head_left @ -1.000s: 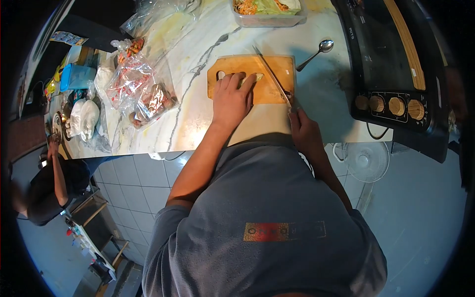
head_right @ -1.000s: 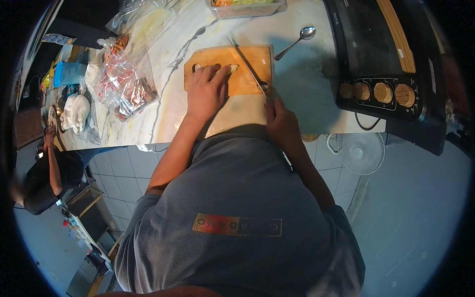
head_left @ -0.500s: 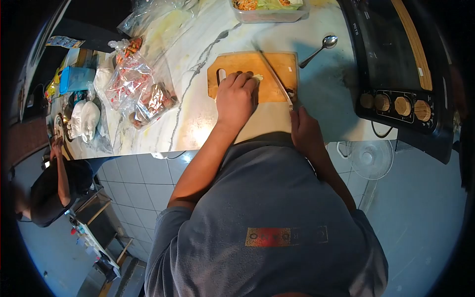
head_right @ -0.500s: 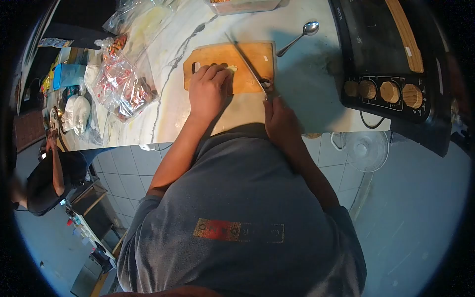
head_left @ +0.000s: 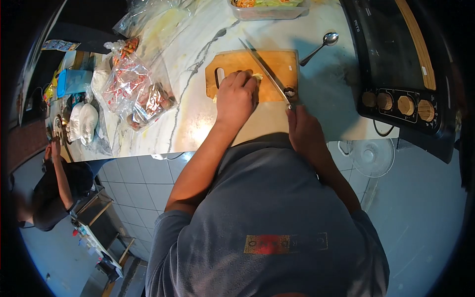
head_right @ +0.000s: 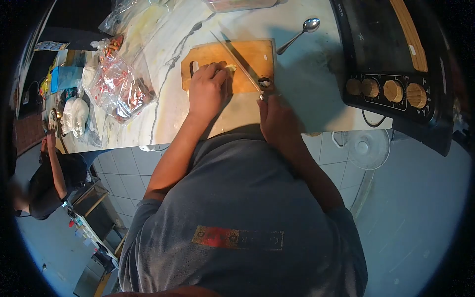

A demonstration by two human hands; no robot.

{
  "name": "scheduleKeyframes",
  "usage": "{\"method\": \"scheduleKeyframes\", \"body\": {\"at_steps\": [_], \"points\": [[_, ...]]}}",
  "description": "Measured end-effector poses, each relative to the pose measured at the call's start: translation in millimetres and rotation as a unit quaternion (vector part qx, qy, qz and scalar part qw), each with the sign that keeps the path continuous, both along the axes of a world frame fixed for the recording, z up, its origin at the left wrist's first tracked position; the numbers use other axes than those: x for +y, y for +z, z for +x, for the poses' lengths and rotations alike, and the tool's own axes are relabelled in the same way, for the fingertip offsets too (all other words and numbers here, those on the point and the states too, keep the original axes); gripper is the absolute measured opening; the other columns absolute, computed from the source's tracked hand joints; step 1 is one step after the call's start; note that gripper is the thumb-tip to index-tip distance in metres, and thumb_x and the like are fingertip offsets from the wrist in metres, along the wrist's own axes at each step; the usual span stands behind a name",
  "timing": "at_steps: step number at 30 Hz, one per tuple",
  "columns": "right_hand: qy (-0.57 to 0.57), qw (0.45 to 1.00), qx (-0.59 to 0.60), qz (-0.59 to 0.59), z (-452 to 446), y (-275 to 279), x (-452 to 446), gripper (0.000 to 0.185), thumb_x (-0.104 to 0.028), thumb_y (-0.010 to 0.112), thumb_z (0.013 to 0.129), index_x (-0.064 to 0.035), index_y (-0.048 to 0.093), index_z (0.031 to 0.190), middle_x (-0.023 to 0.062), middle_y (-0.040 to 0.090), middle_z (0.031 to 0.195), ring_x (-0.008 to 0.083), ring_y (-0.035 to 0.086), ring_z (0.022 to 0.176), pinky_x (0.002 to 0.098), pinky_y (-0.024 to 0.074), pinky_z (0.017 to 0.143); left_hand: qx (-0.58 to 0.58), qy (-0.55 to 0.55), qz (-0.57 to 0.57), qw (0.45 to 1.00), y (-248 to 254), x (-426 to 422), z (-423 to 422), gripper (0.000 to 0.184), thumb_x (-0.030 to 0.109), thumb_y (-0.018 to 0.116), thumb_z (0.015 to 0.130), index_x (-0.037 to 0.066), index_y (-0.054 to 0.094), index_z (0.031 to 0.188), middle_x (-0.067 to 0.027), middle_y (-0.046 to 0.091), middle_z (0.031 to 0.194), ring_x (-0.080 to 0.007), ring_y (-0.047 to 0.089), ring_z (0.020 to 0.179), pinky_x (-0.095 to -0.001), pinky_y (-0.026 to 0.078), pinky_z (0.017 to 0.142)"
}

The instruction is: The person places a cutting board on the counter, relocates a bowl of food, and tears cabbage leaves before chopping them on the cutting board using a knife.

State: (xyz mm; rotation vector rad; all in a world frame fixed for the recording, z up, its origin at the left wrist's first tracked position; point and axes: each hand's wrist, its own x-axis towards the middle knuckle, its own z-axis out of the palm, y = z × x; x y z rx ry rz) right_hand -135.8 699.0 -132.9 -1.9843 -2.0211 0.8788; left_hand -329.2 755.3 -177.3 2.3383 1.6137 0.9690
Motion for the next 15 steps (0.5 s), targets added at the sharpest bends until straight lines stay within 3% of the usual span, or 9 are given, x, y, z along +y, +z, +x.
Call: {"method": "scheduleKeyframes", "body": {"at_steps": [15], "points": [[0.010,1.000,0.003,-0.024,-3.5,-1.4,-4.3,0.034,-0.031,0.044,0.099,0.0003,0.048,0.088,0.0274,0.060,0.070,0.0476,0.060,0.068,0.0546,0.0468,0.061,-0.024,0.005,-0.002,1.000,-3.5,-0.4,2.5,0.014,0.002,0.069,0.074,0.002,0.069,0.088,-0.0098,0.063,0.087,-0.0281,0.060,0.081,-0.0383,0.049,0.074]]}}
